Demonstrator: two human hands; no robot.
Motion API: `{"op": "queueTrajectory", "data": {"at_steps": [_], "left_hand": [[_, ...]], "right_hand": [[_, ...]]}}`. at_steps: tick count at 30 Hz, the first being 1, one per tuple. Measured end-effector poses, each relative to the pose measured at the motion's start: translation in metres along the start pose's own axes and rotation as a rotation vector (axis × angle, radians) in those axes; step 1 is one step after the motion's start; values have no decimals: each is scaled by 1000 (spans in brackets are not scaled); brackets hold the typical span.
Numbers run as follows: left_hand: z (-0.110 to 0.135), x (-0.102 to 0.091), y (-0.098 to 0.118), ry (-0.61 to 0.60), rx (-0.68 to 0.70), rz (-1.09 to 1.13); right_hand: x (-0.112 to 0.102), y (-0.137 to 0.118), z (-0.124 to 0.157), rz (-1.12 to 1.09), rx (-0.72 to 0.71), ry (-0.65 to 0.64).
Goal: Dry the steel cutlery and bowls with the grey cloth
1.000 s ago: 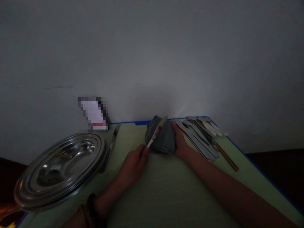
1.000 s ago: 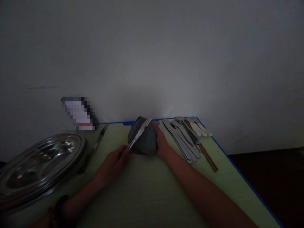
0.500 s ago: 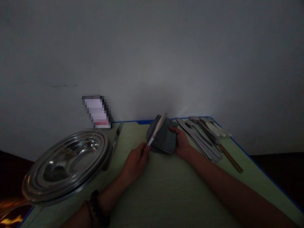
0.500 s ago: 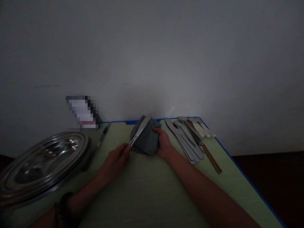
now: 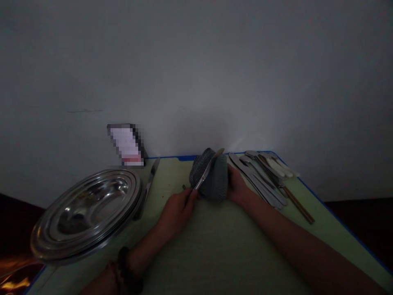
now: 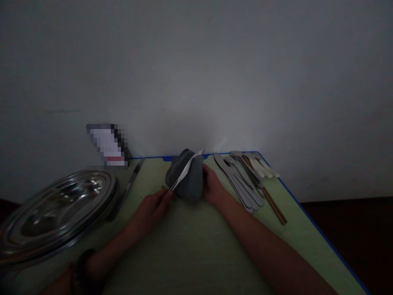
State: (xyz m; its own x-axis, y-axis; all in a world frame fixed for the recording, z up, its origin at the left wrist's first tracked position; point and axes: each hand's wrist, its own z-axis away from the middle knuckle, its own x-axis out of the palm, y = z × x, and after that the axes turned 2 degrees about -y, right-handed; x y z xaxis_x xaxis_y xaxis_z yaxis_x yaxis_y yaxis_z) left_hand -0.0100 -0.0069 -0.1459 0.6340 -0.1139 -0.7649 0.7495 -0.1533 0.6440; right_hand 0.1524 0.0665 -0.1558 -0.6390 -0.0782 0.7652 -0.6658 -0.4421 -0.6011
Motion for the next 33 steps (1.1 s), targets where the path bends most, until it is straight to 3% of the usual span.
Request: {"op": "queueTrajectory", "data": {"at_steps": [4, 9, 18, 23, 27, 30, 33], "left_hand": [[0, 2, -1, -27, 15, -78], [1, 4, -4, -42, 9, -151], [5, 3, 1, -108, 45, -282], [7, 1, -1, -152, 74, -216], [4, 0, -4, -125, 49, -83], [1, 0, -4, -47, 16, 9], [-1, 0, -4, -15, 4, 40]], "right_hand": [[-3, 8, -2, 115, -67, -108], [-5, 16, -5, 245, -135, -114], [-6, 10, -11, 113, -358, 148], [-17, 2, -16, 172, -449, 216], [-14, 11, -10, 455, -465, 170], [-4, 24, -1, 732, -442, 58], [3, 32, 4, 827, -417, -6]]}}
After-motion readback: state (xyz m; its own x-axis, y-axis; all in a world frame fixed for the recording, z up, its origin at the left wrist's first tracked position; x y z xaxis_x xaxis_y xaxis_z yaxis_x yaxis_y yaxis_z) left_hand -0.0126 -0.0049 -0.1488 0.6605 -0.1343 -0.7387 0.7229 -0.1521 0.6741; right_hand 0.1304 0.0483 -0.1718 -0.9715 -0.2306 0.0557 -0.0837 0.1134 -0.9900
